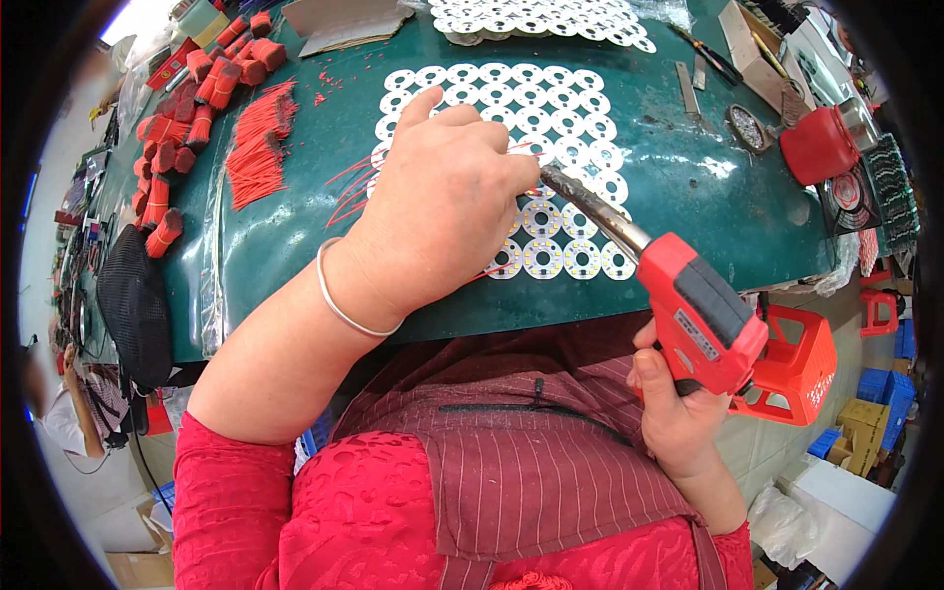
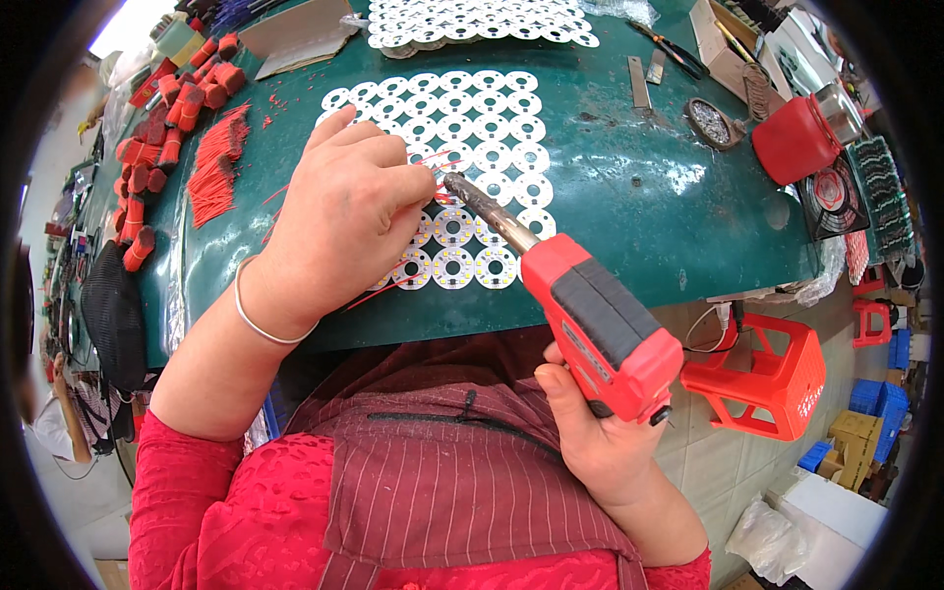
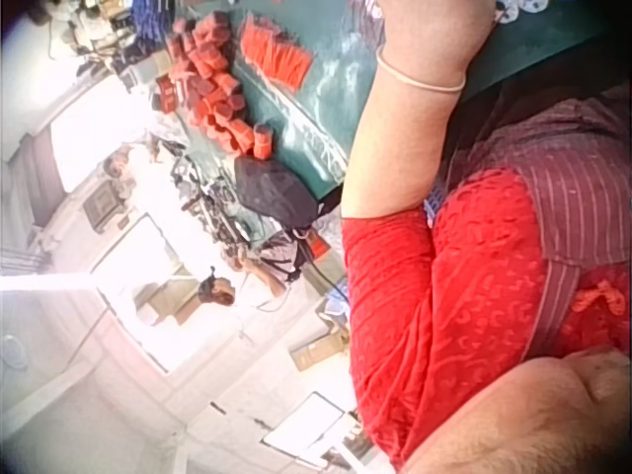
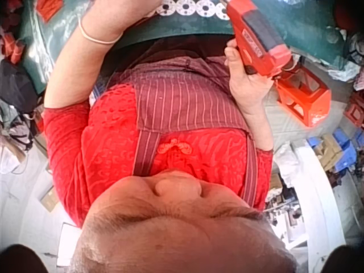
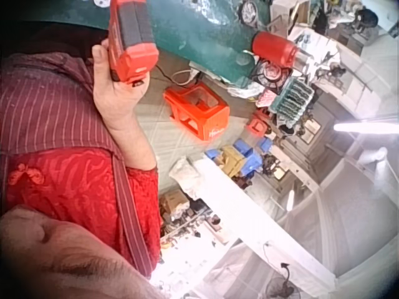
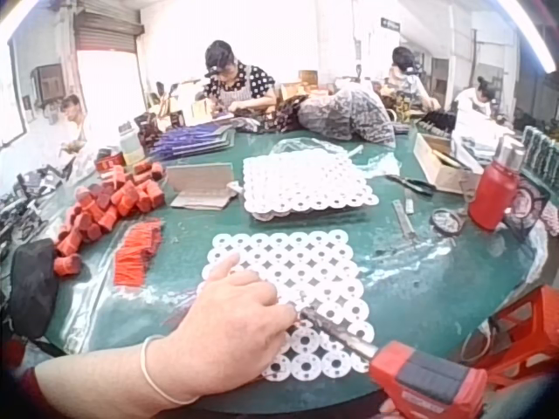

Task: The person connects red wires to circular LED panels using a handheld soldering iron, attaching them one by one as the panels are arranged on an assembly grid.

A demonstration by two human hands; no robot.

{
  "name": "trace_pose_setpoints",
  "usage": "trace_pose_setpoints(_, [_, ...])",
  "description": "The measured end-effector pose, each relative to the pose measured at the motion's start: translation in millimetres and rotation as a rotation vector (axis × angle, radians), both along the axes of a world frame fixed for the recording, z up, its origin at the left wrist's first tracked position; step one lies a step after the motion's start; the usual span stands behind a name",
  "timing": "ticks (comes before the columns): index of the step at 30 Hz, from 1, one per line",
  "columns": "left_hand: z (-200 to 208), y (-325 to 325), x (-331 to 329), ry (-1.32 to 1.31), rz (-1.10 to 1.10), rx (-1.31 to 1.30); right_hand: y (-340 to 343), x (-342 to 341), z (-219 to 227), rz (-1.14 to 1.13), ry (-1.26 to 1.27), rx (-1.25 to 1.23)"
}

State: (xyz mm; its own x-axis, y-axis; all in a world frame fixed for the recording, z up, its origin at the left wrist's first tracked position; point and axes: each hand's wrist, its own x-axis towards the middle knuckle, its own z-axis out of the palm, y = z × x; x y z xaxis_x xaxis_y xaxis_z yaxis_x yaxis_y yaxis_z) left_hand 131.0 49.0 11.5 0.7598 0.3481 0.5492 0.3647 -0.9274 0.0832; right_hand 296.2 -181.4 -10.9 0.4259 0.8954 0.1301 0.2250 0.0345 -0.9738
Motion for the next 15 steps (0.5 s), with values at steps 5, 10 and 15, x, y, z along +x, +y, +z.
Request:
trace_pose_setpoints(5, [-0.1, 0.1, 0.3, 0.007, -0.002, 0.000, -1.4, 1.6, -0.3, 0.015, 0.000, -0.011])
trace_pose_setpoints(10, [-0.9, 1.2, -0.1, 0.002, -0.005, 0.004, 5.5, -4.7, 2.8, -0.036, 0.115, 0.062])
trace_pose_setpoints(15, [-0.4, 1.2, -0.4, -0.001, -0.010, -0.002, 4.9, -0.4, 1.0, 0.024, 0.065, 0.085])
